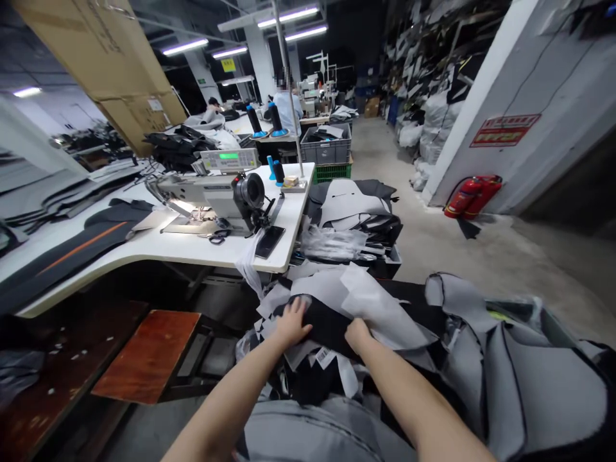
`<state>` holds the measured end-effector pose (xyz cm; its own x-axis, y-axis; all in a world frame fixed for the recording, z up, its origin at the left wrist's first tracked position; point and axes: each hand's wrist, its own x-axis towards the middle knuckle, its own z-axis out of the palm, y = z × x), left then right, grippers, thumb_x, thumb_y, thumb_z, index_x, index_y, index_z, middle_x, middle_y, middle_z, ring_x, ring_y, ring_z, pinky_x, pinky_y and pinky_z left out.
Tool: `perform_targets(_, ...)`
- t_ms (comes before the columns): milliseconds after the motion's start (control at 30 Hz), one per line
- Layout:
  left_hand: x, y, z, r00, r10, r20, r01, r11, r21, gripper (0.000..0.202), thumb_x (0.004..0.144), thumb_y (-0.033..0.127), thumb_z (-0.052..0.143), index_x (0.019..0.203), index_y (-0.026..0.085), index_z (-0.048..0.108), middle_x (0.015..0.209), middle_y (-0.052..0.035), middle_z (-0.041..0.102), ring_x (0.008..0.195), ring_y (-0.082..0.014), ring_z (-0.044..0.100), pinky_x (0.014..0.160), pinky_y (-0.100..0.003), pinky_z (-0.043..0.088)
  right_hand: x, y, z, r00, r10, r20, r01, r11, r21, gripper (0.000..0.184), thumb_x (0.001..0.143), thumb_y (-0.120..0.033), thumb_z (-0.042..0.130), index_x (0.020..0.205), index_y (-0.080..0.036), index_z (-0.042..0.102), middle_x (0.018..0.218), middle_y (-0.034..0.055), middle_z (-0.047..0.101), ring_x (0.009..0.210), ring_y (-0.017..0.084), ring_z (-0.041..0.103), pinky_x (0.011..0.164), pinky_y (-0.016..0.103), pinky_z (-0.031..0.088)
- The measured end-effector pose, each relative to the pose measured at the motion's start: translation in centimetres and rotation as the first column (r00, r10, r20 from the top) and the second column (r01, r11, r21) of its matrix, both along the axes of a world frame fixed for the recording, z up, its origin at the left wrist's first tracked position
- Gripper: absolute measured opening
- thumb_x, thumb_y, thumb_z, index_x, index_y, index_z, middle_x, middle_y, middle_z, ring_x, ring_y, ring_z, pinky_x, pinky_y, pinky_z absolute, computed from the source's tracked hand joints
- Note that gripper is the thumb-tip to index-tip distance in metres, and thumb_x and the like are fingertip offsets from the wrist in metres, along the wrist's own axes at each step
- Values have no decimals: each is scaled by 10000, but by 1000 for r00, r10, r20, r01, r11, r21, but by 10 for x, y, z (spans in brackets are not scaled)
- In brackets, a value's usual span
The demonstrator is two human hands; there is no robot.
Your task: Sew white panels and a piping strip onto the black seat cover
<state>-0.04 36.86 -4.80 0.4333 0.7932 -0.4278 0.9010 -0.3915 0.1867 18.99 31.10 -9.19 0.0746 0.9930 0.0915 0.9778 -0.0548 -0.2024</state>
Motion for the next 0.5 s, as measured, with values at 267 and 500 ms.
perform_targets(267, -23, -30, -6, 999, 5, 52, -10, 995, 98, 710, 815, 316, 501, 1459, 225, 215, 1529, -160, 83, 1341, -372, 268, 1096, -581, 129, 60, -16, 17, 974, -198, -108, 203, 978, 39, 461, 841, -256, 400, 1271, -142, 521, 1369, 170, 395, 1301, 299, 323, 1054, 536, 260)
perform_targets(500, -129, -198, -12, 946, 189, 264, -179, 982, -60, 808, 664, 230, 626, 1409, 295, 318, 1537, -117, 25, 1399, -363, 55, 1105, -577, 159, -1, -168, -12, 897, -27, -441, 46, 998, 33, 551, 648, -688, 584, 1105, -382, 612, 1120, 87, 550, 1089, 338, 531, 597, 463, 515)
